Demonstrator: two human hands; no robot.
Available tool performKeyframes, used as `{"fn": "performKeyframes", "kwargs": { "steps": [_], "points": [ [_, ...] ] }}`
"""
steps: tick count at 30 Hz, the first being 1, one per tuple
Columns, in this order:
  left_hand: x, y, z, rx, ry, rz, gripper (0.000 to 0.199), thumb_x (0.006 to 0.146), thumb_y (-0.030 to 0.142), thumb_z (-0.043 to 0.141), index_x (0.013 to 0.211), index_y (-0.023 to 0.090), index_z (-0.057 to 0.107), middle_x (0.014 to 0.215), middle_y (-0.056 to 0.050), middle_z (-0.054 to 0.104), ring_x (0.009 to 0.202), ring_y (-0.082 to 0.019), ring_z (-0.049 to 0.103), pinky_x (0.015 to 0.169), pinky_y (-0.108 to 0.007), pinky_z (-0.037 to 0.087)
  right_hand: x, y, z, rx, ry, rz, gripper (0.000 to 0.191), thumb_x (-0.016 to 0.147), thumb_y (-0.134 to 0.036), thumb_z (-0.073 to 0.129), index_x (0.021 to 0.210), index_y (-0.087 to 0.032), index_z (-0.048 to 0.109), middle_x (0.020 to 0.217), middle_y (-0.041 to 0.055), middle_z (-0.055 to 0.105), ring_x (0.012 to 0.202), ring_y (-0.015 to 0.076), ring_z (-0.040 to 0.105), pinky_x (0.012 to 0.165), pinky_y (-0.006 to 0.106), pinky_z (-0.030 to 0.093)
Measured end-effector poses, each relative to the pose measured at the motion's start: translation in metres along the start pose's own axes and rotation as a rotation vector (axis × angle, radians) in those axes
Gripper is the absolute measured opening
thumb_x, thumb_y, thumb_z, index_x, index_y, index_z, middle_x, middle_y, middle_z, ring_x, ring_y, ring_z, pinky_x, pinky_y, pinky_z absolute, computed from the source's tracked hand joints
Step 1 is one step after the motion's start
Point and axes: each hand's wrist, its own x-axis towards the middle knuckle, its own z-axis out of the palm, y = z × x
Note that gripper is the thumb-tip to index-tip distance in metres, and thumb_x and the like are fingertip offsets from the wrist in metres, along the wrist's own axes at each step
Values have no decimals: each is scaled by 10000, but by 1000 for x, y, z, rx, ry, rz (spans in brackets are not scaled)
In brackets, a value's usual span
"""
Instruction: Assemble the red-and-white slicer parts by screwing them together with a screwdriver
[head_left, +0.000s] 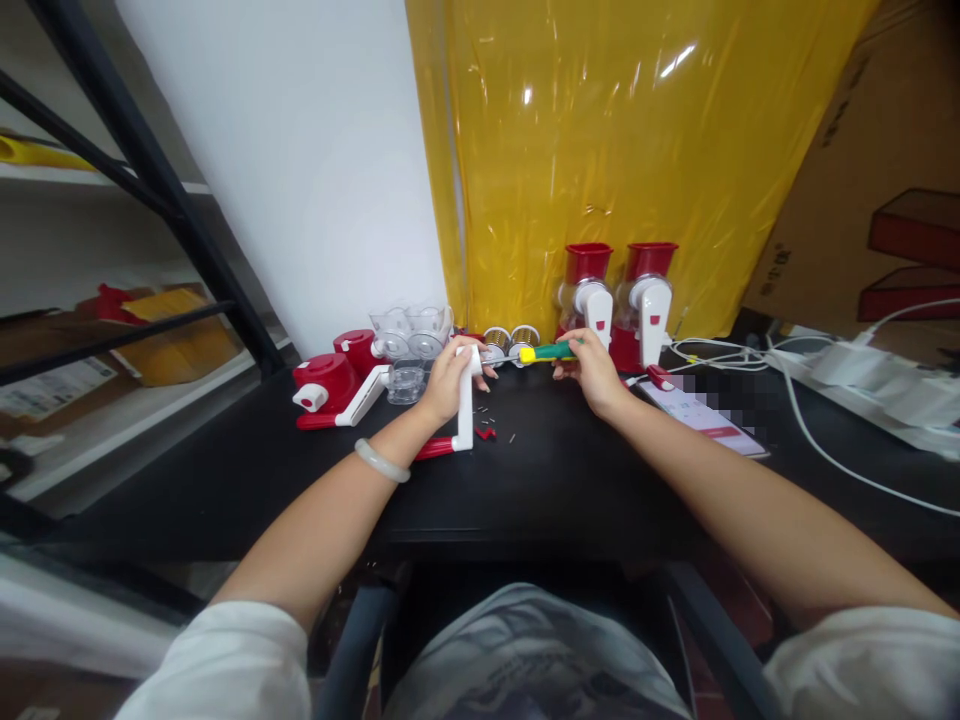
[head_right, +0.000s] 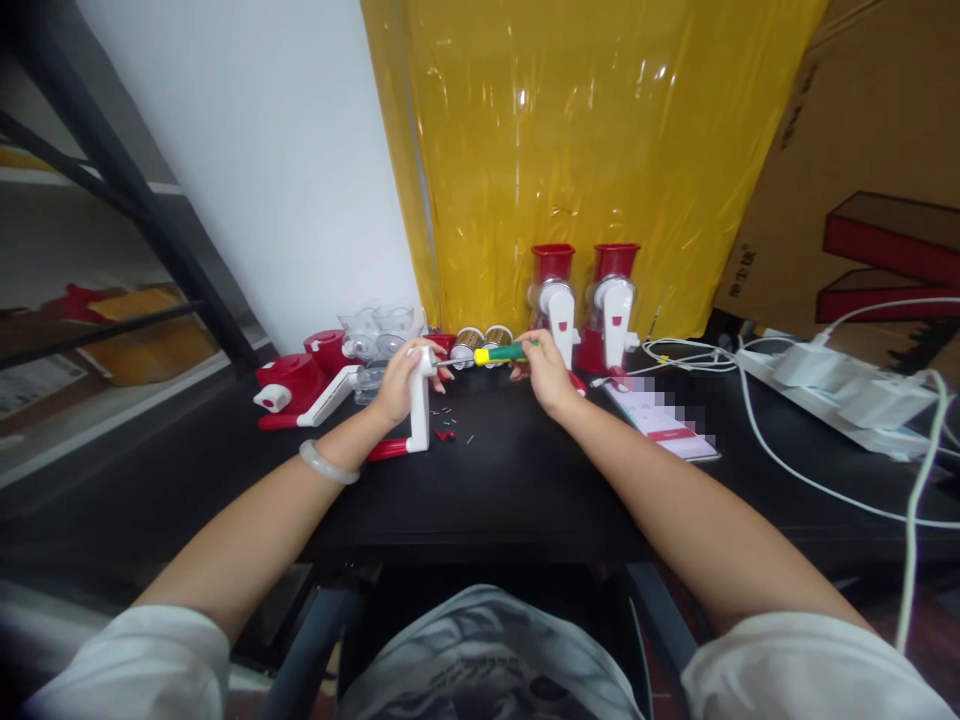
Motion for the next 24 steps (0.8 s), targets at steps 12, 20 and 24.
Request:
{"fn": "performKeyframes", "kwargs": {
  "steps": [12,20,24],
  "points": [
    [-4,16,2,71,22,178,391,893,547,464,992,172,515,753,-24,646,557,-123,627,493,-239,506,-22,-19,8,-139,14,-143,371,828,-611,543,882,-245,512,505,-77,469,401,89,468,400,218,389],
    [-5,17,0,76,-12,169,401,887,546,463,998,165,521,706,-21,645,537,-125,619,491,-238,496,-21,-18,4,-128,-33,-273,276,864,-512,541,940,-248,515,707,-20,570,538,124,556,548,290,485],
    [-5,16,-3,63,-35,143,392,890,532,476,1001,160,530,660,-18,646,517,-131,615,486,-242,495,-21,-20,4,-123,-38,-270,268,788,-397,653,970,-258,513,843,-7,585,610,133,575,619,316,507]
  ]
}}
